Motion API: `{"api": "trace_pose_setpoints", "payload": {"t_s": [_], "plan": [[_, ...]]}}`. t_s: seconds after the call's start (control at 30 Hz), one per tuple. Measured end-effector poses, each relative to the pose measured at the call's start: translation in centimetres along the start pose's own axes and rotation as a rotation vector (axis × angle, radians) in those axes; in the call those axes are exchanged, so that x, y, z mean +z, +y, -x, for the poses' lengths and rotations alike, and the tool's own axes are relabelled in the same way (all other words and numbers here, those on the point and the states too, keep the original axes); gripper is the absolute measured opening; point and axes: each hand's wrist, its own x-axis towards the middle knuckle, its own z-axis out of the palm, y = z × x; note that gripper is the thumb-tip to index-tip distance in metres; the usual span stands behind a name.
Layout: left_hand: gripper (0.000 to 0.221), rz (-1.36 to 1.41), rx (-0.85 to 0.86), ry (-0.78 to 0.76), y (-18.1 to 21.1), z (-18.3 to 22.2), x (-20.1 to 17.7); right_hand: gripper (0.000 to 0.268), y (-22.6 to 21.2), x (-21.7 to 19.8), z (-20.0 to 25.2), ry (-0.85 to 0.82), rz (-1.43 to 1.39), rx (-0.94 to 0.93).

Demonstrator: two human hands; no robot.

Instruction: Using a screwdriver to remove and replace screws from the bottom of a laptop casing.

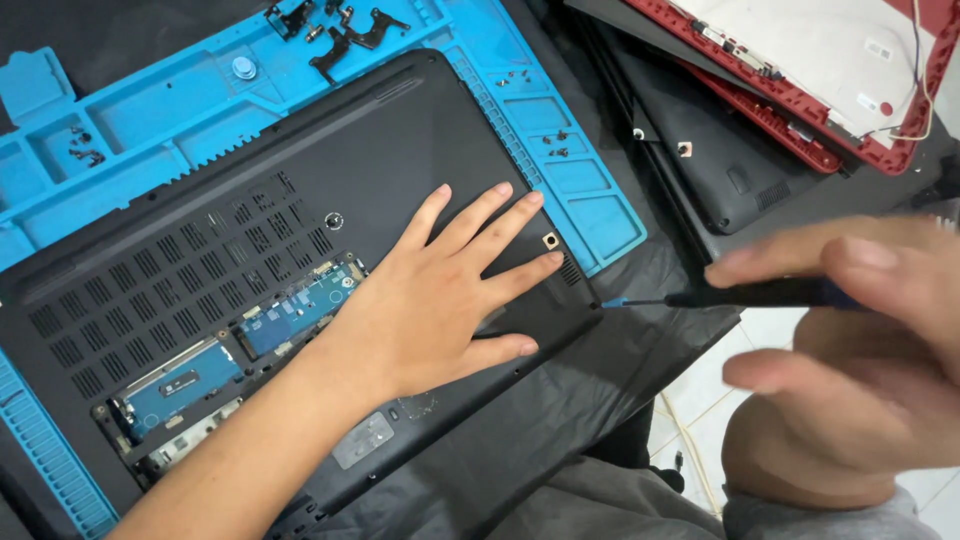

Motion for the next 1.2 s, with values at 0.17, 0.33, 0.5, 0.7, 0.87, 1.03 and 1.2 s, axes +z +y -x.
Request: {"api": "trace_pose_setpoints", "payload": {"t_s": [0.17, 0.33, 0.5, 0.7, 0.87, 1.03, 1.2], "plan": [[0.068, 0.001, -0.001, 0.005, 0.0, 0.0, 0.0, 0.050, -0.4, 2.2, 1.8, 0.173, -0.023, 0.102], [0.068, 0.006, -0.003, -0.003, 0.1, 0.1, -0.1, 0.042, 0.8, 2.4, 0.9, 0.190, -0.286, 0.061], [0.067, 0.007, 0.006, 0.016, 0.0, 0.2, 0.2, 0.038, 2.3, 0.6, -2.1, -0.026, -0.353, -0.083], [0.068, 0.009, 0.003, 0.014, 0.0, 0.2, -0.2, 0.043, 2.2, 0.8, -1.7, -0.001, -0.237, -0.187], [0.068, 0.008, 0.006, 0.012, 0.0, 0.3, 0.2, 0.042, 1.1, 2.9, 0.1, 0.216, -0.243, 0.002], [0.069, -0.005, 0.004, 0.016, 0.1, 0.2, -0.2, 0.035, 0.7, 2.8, -2.7, 0.043, -0.485, 0.025], [0.068, 0.004, -0.001, 0.011, 0.1, 0.3, -0.3, 0.041, 1.1, 3.0, -0.7, 0.193, -0.362, -0.003]]}}
